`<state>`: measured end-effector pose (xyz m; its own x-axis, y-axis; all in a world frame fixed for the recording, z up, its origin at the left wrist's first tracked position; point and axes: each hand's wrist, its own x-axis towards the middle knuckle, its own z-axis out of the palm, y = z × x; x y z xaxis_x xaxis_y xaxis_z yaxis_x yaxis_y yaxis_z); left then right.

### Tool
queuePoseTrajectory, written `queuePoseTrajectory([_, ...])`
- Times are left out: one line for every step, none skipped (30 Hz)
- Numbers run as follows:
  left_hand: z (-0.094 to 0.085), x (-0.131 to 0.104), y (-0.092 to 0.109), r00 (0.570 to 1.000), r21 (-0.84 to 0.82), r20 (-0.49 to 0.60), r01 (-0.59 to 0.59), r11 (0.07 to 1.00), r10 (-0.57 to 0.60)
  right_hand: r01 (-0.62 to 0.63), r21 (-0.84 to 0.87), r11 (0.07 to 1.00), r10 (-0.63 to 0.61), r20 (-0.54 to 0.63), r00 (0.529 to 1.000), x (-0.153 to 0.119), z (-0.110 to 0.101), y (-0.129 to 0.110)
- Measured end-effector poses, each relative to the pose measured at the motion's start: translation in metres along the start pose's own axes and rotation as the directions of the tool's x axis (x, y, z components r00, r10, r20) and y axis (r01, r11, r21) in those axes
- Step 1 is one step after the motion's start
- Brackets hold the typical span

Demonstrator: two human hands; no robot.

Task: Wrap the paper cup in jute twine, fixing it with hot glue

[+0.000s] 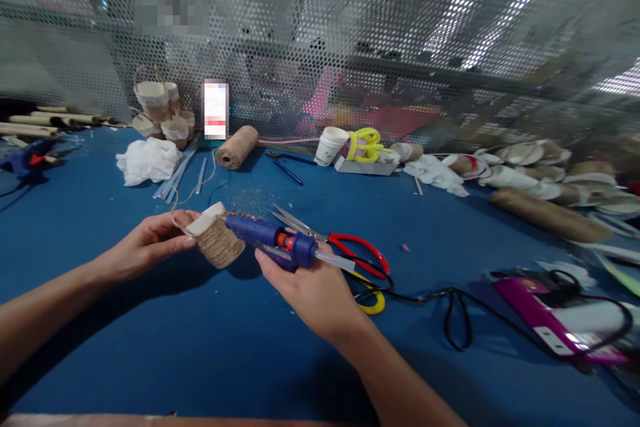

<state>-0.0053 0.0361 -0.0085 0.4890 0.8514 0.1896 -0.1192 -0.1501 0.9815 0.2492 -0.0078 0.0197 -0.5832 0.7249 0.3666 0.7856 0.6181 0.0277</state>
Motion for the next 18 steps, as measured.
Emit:
queuePoseTrajectory([-0.0005,-0.0002,-0.0004,1.0,-0.001,0.005,0.002,1.0,-0.002,-0.02,0.024,1.0,0.02,0.013,1.0,0.0012,-0.0008,0.0009])
queuePoseTrajectory([-0.0011,-0.0003,-0.0007,1.0,-0.002,0.008,0.002,1.0,-0.002,-0.038,0.044,0.998,0.037,0.023,0.999,0.0025,-0.0017,0.0015])
queuePoseTrajectory([-0.0015,-0.0004,-0.001,1.0,-0.003,0.01,0.0,1.0,0.0,-0.056,0.06,0.997,0.054,0.027,0.998,0.0038,-0.0027,0.0017])
queuePoseTrajectory([-0.0018,-0.0004,-0.0011,1.0,-0.004,0.012,-0.004,1.0,0.004,-0.071,0.074,0.995,0.069,0.028,0.997,0.0049,-0.0036,0.0016])
queuePoseTrajectory([-0.002,-0.0003,-0.0011,1.0,-0.004,0.01,-0.011,1.0,0.011,-0.081,0.088,0.993,0.079,0.026,0.997,0.0057,-0.0045,0.0011])
queuePoseTrajectory([-0.002,-0.0002,-0.001,1.0,-0.002,0.01,-0.015,1.0,0.015,-0.087,0.102,0.991,0.085,0.024,0.996,0.0061,-0.0051,0.0003])
queuePoseTrajectory([-0.0019,0.0,-0.0009,1.0,0.002,0.009,-0.016,1.0,0.016,-0.09,0.12,0.989,0.088,0.022,0.996,0.0061,-0.0053,-0.0006])
queuePoseTrajectory([-0.0016,0.0002,-0.0007,1.0,0.008,0.008,-0.016,1.0,0.016,-0.089,0.136,0.987,0.087,0.018,0.996,0.0056,-0.0052,-0.0016])
queuePoseTrajectory([-0.0013,0.0004,-0.0006,1.0,0.014,0.009,-0.013,1.0,0.013,-0.084,0.149,0.985,0.083,0.01,0.996,0.0048,-0.0048,-0.0025])
queuePoseTrajectory([-0.001,0.0005,-0.0006,1.0,0.019,0.008,-0.011,1.0,0.011,-0.08,0.16,0.984,0.081,0.001,0.997,0.0038,-0.004,-0.0034])
queuePoseTrajectory([-0.0007,0.0006,-0.0006,1.0,0.022,0.005,-0.008,1.0,0.008,-0.08,0.168,0.983,0.083,-0.014,0.996,0.0028,-0.003,-0.0041])
queuePoseTrajectory([-0.0004,0.0005,-0.0007,1.0,0.021,0.001,-0.007,1.0,0.007,-0.078,0.175,0.982,0.085,-0.033,0.996,0.0019,-0.0019,-0.0047])
queuePoseTrajectory([-0.0002,0.0005,-0.0007,1.0,0.019,-0.004,-0.006,1.0,0.006,-0.071,0.181,0.981,0.081,-0.051,0.995,0.0013,-0.0009,-0.005])
queuePoseTrajectory([-0.0002,0.0003,-0.0008,1.0,0.017,-0.006,-0.003,1.0,0.004,-0.064,0.185,0.981,0.078,-0.066,0.995,0.0009,0.0,-0.0051])
queuePoseTrajectory([-0.0002,0.0001,-0.0008,1.0,0.018,-0.009,0.001,1.0,-0.001,-0.06,0.188,0.98,0.076,-0.076,0.994,0.0009,0.0006,-0.0049])
queuePoseTrajectory([-0.0003,-0.0001,-0.0008,1.0,0.021,-0.012,0.007,1.0,-0.006,-0.061,0.189,0.98,0.077,-0.079,0.994,0.001,0.0009,-0.0044])
queuePoseTrajectory([-0.0005,-0.0002,-0.0008,1.0,0.025,-0.015,0.011,1.0,-0.01,-0.065,0.187,0.98,0.08,-0.075,0.994,0.0013,0.0008,-0.0037])
queuePoseTrajectory([-0.0007,-0.0003,-0.0008,1.0,0.029,-0.017,0.015,0.999,-0.014,-0.071,0.181,0.981,0.085,-0.069,0.994,0.0016,0.0005,-0.0029])
